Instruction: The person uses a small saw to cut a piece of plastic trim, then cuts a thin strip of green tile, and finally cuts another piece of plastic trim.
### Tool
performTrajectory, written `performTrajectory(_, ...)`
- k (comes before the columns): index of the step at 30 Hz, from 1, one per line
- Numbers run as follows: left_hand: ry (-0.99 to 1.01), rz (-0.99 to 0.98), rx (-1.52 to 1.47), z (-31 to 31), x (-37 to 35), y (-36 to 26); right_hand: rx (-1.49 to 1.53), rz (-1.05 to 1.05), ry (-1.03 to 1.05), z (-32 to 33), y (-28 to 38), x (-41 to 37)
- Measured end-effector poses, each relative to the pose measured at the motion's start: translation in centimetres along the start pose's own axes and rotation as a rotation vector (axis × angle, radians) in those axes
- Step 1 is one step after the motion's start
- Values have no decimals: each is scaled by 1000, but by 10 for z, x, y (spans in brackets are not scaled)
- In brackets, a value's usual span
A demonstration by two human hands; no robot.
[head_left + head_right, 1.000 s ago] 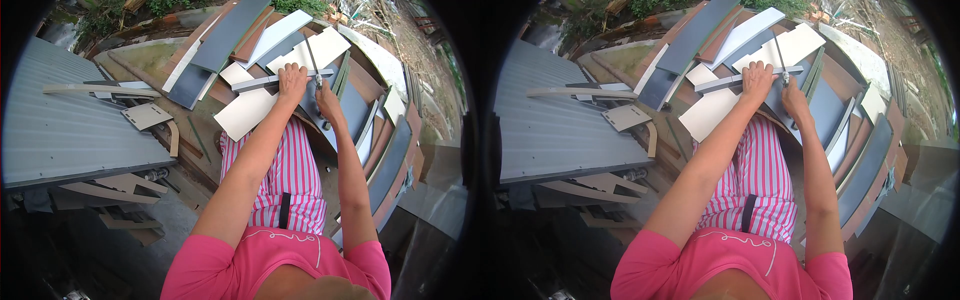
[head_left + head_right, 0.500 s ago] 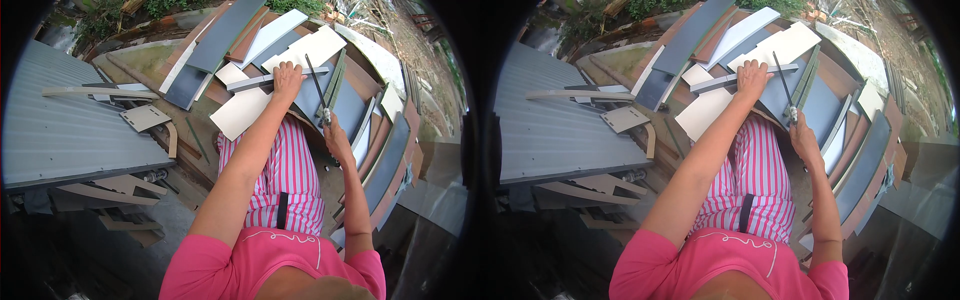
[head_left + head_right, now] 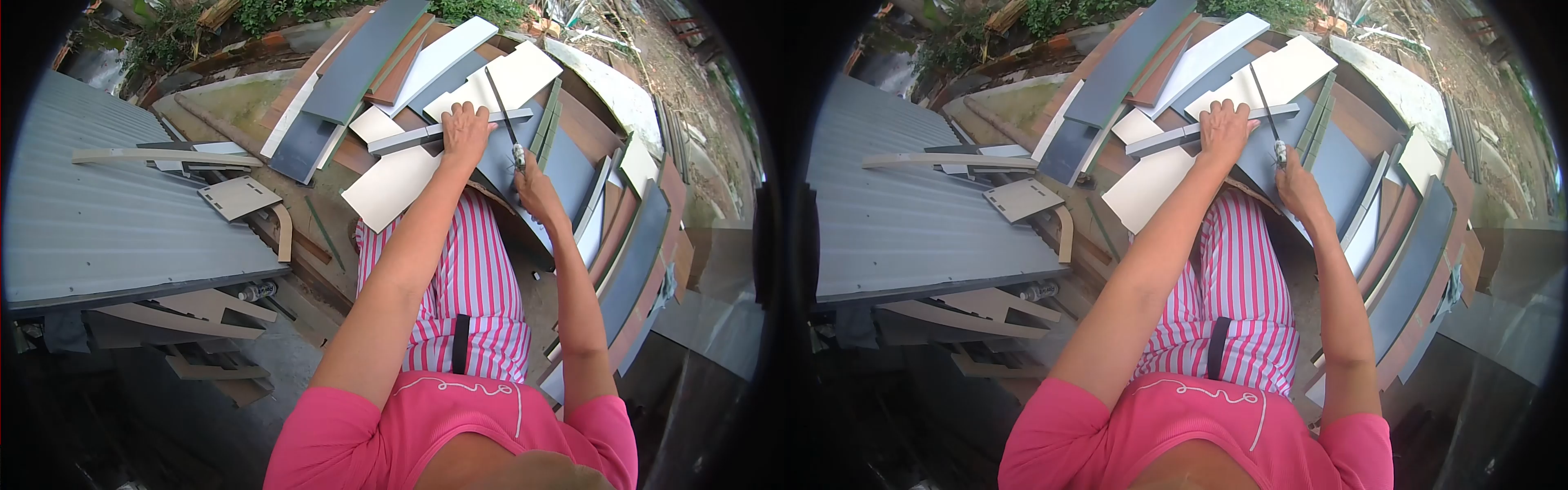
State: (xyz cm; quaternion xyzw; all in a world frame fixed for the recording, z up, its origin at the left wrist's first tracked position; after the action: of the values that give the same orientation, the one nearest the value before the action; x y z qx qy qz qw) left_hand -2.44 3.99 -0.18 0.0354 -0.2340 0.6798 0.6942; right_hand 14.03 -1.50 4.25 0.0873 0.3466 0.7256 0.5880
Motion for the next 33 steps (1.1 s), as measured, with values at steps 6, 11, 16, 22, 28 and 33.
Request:
performTrajectory(6,-1,-11,-5,0,-1,1,-80,14,-32,-9,-22,-61)
performTrajectory(11,23,2,-12,1,1,0,-34,-23,8,1,-17,-33)
performTrajectory(16,2,-20,-8,3,0,1,-45,65,-51,-2,0,34)
performTrajectory(22,62,22,-15,5,2,-2,-82,55,-72,-6,-7,48)
performTrajectory(28,7,1,-18,3,0,0,-17,-7,-41,-12,-9,-18)
performTrajectory(33,5,-5,-18,2,0,1,-71,-41,-37,-14,-20,-43)
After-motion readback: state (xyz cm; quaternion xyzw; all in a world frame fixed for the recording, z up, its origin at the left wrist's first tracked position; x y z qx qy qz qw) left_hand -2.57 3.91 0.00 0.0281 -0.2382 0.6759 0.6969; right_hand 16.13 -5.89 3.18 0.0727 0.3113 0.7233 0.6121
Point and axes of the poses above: each hand's wrist, its own x-axis towards the middle knuckle, its own z-axis out of the back of the hand, y = z × x, the point moved 1 cm from there along x, towards the middle knuckle, and after that the axes turned 5 degrees about y, right-handed, at the moved point
